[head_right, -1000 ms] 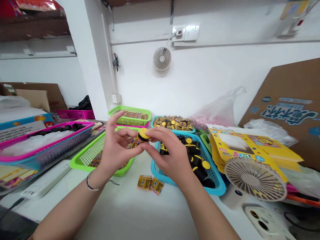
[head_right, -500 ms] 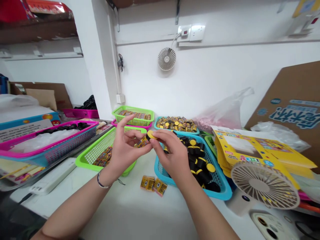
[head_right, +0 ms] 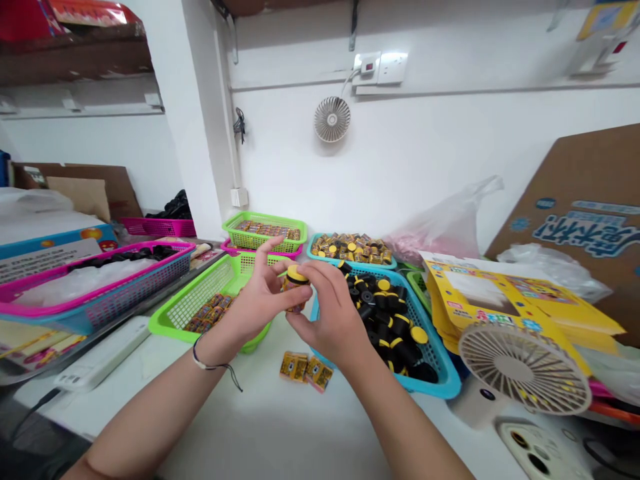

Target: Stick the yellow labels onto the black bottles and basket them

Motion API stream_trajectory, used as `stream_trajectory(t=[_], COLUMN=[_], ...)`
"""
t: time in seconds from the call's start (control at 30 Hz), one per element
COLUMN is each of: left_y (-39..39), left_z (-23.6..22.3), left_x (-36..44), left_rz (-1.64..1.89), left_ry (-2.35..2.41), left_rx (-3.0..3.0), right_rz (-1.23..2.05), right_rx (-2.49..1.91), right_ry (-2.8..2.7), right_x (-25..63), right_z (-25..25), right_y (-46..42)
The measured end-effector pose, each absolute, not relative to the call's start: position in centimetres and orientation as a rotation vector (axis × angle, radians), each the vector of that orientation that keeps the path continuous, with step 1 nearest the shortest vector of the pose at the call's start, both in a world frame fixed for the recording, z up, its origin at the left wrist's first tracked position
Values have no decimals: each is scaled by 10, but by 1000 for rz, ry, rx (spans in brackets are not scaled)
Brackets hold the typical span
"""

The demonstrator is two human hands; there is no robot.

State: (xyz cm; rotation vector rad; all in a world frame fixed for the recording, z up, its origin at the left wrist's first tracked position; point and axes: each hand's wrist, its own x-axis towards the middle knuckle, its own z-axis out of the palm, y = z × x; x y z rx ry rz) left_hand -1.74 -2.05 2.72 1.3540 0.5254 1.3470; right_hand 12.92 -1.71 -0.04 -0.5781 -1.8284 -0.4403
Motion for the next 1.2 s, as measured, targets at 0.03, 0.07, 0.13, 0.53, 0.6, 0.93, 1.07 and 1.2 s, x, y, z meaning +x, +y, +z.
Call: stream_trajectory(t=[0.03, 0.07, 0.13, 0.53, 0.6, 0.93, 1.07, 1.2], left_y=[-21, -22, -22, -31, -33, -31, -33, -20], left_z=[27, 27, 27, 29, 31, 37, 44, 52], left_x=[-18, -19, -22, -25, -24, -38, -49, -81], left_rz=[1238, 1124, 947, 1175, 1174, 867, 945, 1162], left_ry=[512, 491, 447, 600, 546, 356, 542, 876], left_rx=[1357, 1353, 1344, 1699, 1726, 1792, 1935, 2074], right_rz=[-431, -421, -410, -654, -611, -504, -521, -578], right_rx=[-565, -550, -512, -397, -342, -195, -233, -554], right_ry=[-1842, -1859, -1886, -1872, -1875, -1900, -1893, -1963], right_x=[129, 129, 128, 127, 128, 128, 129, 135], right_z=[0, 1, 3, 5, 4, 3, 3, 9], right_y=[-18, -19, -21, -24, -23, -23, -19, -17])
